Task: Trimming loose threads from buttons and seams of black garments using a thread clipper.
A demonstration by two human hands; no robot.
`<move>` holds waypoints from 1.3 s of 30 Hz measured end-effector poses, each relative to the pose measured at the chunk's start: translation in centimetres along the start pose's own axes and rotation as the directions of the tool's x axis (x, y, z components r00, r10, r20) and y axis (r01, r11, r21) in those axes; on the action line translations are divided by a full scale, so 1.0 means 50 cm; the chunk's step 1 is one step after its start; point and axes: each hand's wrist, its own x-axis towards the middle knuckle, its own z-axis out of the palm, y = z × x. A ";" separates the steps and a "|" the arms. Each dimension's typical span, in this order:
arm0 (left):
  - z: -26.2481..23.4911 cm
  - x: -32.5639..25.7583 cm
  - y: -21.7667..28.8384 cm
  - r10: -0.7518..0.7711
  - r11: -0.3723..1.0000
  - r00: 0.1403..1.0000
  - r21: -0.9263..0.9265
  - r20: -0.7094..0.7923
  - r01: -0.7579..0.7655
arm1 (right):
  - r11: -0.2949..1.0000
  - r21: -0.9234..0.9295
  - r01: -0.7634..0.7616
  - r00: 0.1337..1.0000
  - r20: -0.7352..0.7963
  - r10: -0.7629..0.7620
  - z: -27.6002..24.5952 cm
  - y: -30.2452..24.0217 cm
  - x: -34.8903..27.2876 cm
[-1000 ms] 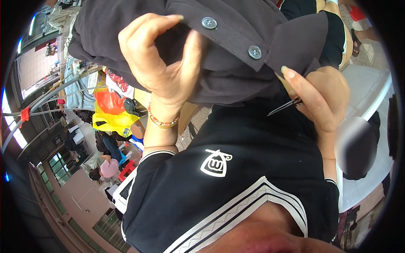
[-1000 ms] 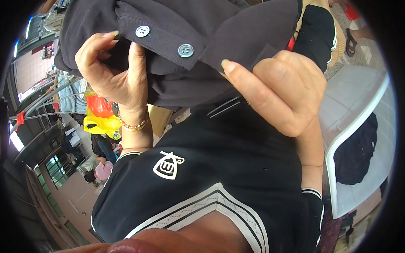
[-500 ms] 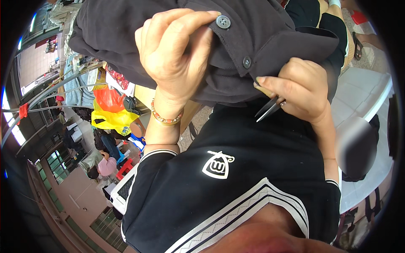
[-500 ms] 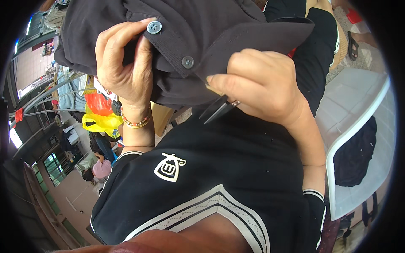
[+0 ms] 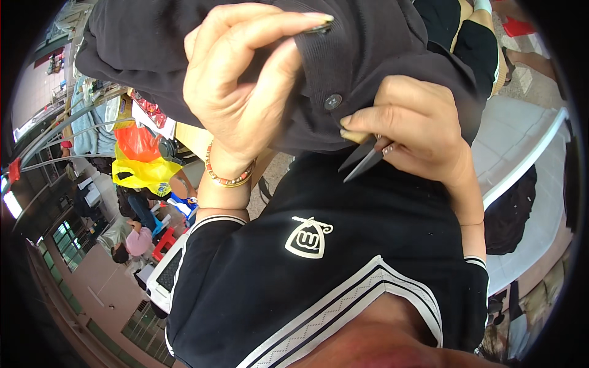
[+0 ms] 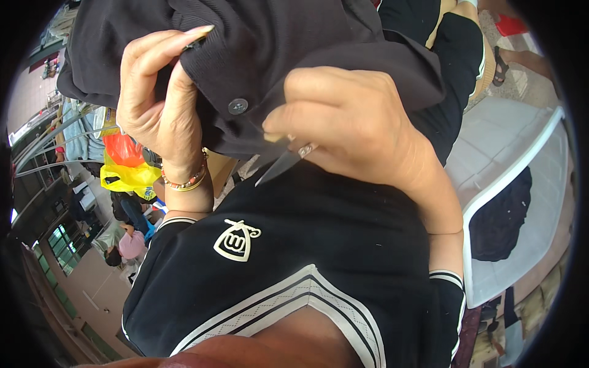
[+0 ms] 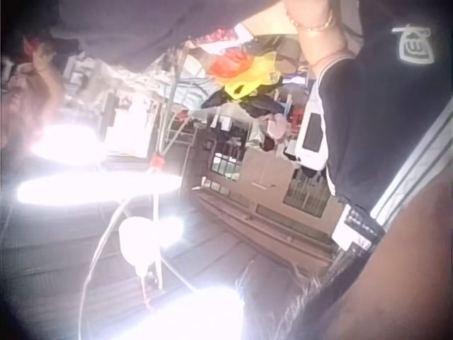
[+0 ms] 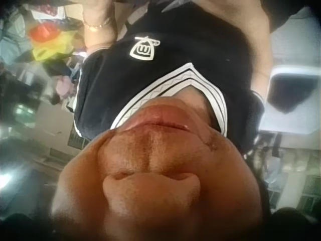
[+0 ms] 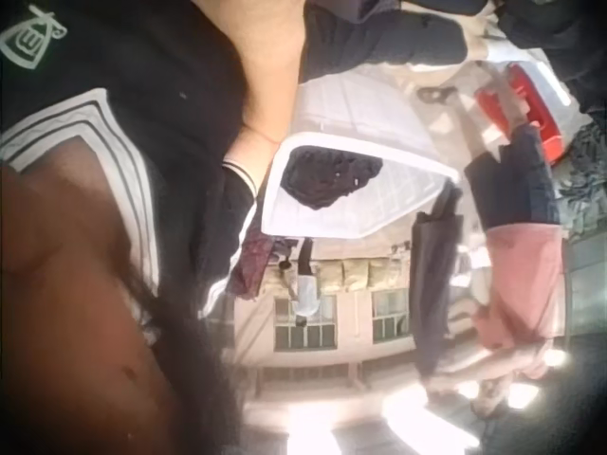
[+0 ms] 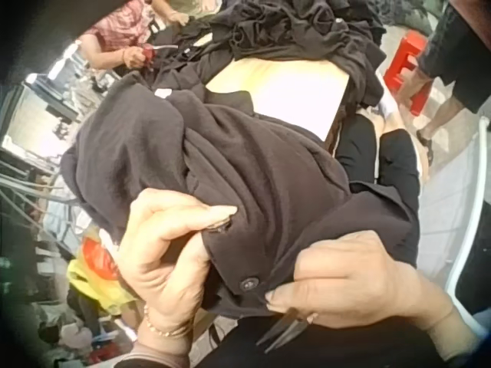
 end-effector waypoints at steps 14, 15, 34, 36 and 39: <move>-0.006 -0.001 0.000 -0.074 0.980 0.996 -0.180 0.056 0.083 | 0.943 -0.323 -0.075 0.996 -0.061 0.058 -0.074 -0.009 0.079; -0.006 -0.001 0.003 -0.079 0.986 0.995 -0.142 0.059 0.087 | 0.941 -0.294 -0.165 0.985 -0.099 0.142 -0.065 -0.022 0.083; -0.001 0.009 0.009 0.014 0.995 0.996 0.093 0.090 -0.022 | 0.941 -0.301 -0.152 0.987 -0.004 0.159 -0.076 -0.024 0.105; -0.001 0.009 0.011 0.020 0.993 0.994 0.114 0.104 -0.032 | 0.944 -0.304 -0.128 0.990 0.013 0.138 -0.080 -0.022 0.106; 0.000 0.012 0.014 0.020 0.988 0.992 0.148 0.126 -0.039 | 0.945 -0.316 -0.087 0.994 0.038 0.105 -0.084 -0.016 0.105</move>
